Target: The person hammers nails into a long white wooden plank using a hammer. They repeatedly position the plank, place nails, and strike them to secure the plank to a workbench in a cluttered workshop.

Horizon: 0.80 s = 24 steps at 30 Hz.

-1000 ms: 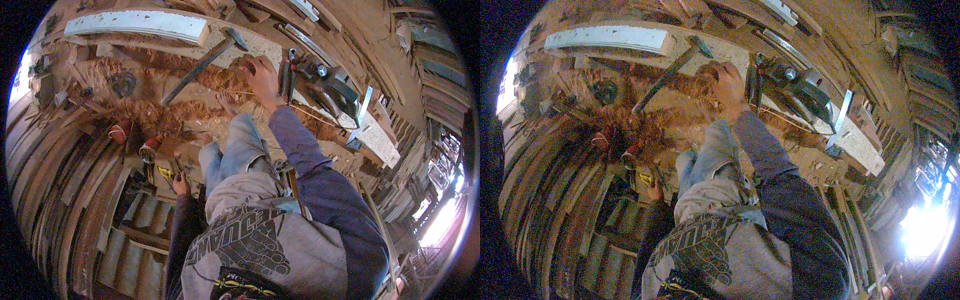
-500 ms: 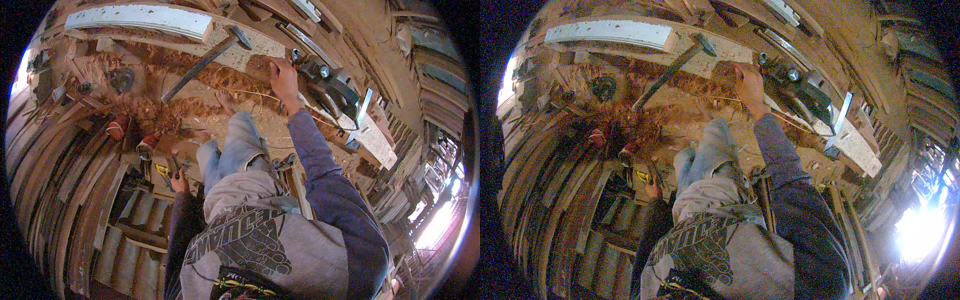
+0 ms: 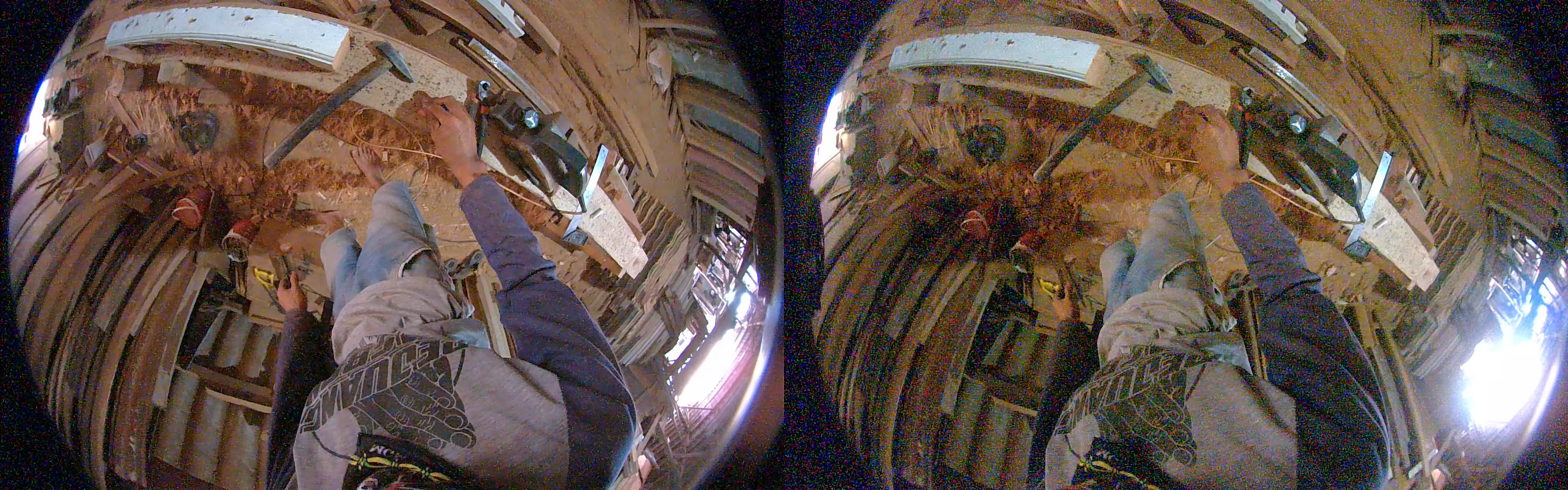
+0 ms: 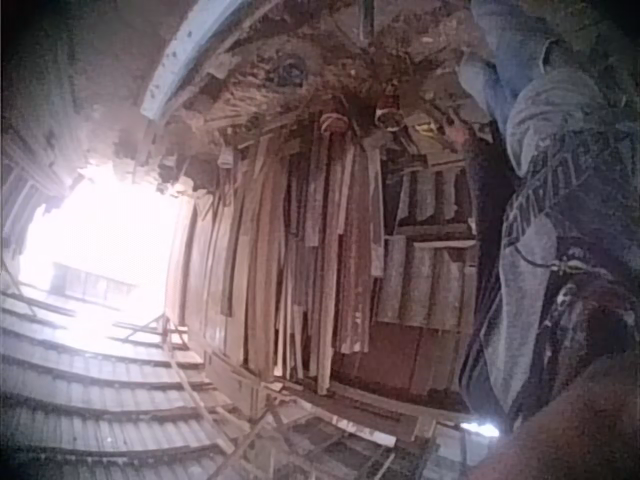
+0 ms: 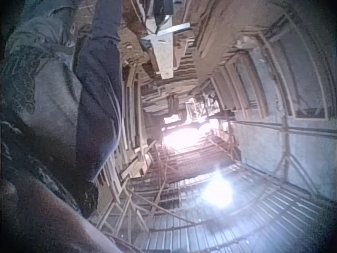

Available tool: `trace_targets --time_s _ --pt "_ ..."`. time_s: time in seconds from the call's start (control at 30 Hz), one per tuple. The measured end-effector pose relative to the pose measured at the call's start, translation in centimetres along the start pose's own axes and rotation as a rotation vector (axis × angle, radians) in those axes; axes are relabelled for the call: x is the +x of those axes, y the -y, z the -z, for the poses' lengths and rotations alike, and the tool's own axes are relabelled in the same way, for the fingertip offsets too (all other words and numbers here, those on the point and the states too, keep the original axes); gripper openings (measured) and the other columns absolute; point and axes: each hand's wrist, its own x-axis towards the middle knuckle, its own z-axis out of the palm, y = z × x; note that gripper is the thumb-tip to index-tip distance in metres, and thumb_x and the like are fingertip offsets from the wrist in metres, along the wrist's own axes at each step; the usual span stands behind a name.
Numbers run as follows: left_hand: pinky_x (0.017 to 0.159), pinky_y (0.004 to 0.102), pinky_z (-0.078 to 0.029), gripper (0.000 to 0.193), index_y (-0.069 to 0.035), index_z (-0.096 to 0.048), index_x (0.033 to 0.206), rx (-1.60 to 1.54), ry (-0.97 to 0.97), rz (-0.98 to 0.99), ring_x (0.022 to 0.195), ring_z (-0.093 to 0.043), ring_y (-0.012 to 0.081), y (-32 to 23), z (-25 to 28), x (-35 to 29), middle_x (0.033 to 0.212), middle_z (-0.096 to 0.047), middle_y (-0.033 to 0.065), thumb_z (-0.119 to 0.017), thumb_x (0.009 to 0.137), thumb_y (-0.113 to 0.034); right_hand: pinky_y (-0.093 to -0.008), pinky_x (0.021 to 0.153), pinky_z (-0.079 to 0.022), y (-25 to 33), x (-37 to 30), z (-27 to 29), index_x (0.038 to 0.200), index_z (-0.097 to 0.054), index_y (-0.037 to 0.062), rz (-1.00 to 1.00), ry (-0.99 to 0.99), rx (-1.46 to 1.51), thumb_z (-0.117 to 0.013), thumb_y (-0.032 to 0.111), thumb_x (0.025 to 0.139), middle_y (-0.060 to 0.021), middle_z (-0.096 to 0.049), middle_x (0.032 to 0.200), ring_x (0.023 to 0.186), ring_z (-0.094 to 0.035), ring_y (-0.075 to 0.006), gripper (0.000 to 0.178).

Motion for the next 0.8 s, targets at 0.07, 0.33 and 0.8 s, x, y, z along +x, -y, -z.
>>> trace_targets --time_s 0.07,0.33,0.8 --pt "0.096 0.0438 -0.044 0.065 0.008 -0.062 0.115 -0.005 0.044 0.02 0.109 -0.059 0.0396 0.2 0.0 0.0 0.115 -0.063 0.0288 -0.06 0.089 -0.052 -0.0392 0.079 -0.054 -0.1 0.1 0.0 0.102 -0.073 0.0099 0.051 -0.015 -0.029 -0.065 0.004 0.08 -0.0093 -0.065 0.101 0.092 -0.064 -0.0299 0.024" --pt "0.097 0.0429 -0.044 0.066 0.01 -0.061 0.117 -0.05 0.084 -0.052 0.111 -0.059 0.0397 1.3 -0.6 0.5 0.117 -0.062 0.0296 -0.061 0.089 -0.05 -0.0407 0.076 -0.054 0.6 0.4 0.2 0.093 -0.071 0.0064 -0.006 -0.014 0.033 -0.064 0.01 0.087 -0.0133 -0.066 0.098 0.086 -0.065 -0.0331 0.01" --pt "0.089 0.0411 -0.047 0.063 0.011 -0.062 0.113 -0.178 -0.004 -0.166 0.097 -0.063 0.0339 3.8 -1.1 2.8 0.107 -0.067 0.0241 -0.061 0.09 -0.047 -0.0352 0.068 -0.054 -1.3 1.4 0.0 0.088 -0.068 0.0024 -0.145 0.052 0.071 -0.066 0.014 0.086 -0.0163 -0.069 0.084 0.073 -0.068 -0.0272 0.012"
